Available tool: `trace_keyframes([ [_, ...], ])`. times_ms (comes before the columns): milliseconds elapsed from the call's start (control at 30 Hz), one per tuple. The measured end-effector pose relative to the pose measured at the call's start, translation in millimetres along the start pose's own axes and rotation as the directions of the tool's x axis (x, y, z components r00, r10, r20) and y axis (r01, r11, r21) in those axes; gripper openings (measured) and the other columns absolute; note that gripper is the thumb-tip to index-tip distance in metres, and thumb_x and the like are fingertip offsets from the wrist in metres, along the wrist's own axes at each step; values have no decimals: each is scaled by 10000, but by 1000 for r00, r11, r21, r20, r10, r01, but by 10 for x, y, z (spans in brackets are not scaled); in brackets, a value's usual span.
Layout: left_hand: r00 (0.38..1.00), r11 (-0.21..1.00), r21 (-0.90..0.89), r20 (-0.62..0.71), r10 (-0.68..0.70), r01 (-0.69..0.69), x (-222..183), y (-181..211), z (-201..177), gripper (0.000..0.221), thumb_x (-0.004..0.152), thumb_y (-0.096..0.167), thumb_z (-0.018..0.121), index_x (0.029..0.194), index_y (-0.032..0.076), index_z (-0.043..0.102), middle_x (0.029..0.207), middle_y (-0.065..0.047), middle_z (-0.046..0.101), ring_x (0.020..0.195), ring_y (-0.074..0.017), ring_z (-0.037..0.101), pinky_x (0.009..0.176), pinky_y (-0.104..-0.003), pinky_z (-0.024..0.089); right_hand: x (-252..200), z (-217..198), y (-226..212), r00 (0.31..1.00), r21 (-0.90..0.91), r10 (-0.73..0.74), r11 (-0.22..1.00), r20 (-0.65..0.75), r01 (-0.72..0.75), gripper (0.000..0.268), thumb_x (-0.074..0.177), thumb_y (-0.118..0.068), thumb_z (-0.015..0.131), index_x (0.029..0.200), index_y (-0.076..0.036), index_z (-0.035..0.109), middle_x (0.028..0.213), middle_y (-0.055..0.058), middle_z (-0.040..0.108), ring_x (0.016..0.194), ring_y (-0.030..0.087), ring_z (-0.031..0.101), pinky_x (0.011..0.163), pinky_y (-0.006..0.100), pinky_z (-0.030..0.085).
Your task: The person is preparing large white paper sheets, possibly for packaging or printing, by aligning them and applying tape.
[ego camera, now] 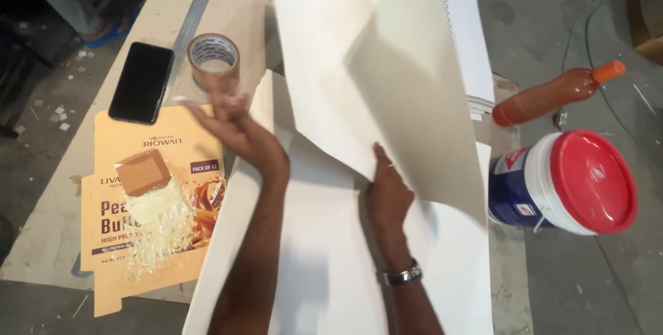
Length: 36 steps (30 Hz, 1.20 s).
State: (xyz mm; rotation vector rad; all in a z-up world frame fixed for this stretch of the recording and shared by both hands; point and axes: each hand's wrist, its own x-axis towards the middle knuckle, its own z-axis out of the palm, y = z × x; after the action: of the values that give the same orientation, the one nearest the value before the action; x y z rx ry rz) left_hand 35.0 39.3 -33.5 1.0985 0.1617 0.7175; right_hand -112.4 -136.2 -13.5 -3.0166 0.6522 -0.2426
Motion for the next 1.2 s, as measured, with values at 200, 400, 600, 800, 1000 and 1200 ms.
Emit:
trace_keyframes([
  [200,922,923,-24,36,385,-385,-94,832,77,685,1198,102,497,1637,99,-28,1575,-239,479,1446,-316,513,1238,-456,421,-155,46,-199,937,21,-188,979,-296,203,718,683,-91,694,1391,-98,571,1278,189,698,1137,367,667,864,456,569],
  [400,742,851,-98,445,501,-515,-827,736,272,764,1156,-3,579,1668,120,26,1603,-209,517,1486,-289,545,1273,-392,472,-145,-96,-332,992,79,-55,995,-113,64,576,882,-318,748,1388,-91,596,1351,184,631,1215,355,616,950,492,538],
  [600,919,984,177,391,-49,-22,-906,437,308,1060,985,99,773,1638,-5,-56,1637,-280,442,1481,-371,489,1243,-519,399,-77,-247,-376,998,70,-66,995,-17,67,799,706,-328,782,1430,-71,563,1362,200,615,1221,380,595,927,507,518],
  [800,739,806,549,633,-230,-220,-878,249,184,1283,737,176,909,1595,-14,-25,1482,-242,566,1329,-411,514,1097,-495,440,-64,-120,-145,973,120,-231,966,-4,230,858,649,-348,821,1393,-29,537,1333,214,619,1199,369,590,913,470,504],
  [1000,664,581,672,694,-279,-459,-690,330,179,1228,754,176,882,1560,-96,-3,1366,-234,620,1248,-398,554,915,-496,420,-8,-737,-143,940,270,-308,927,147,261,1117,589,-547,920,1501,-140,421,1222,163,668,1055,322,638,866,442,518],
  [1200,686,623,659,681,-256,-422,-666,226,186,1135,836,222,858,1597,-53,63,1226,-204,664,1079,-310,612,921,-460,457,104,-141,173,987,581,83,800,141,-150,864,913,-336,720,1631,-133,287,1018,-1,736,738,122,658,720,283,547],
])
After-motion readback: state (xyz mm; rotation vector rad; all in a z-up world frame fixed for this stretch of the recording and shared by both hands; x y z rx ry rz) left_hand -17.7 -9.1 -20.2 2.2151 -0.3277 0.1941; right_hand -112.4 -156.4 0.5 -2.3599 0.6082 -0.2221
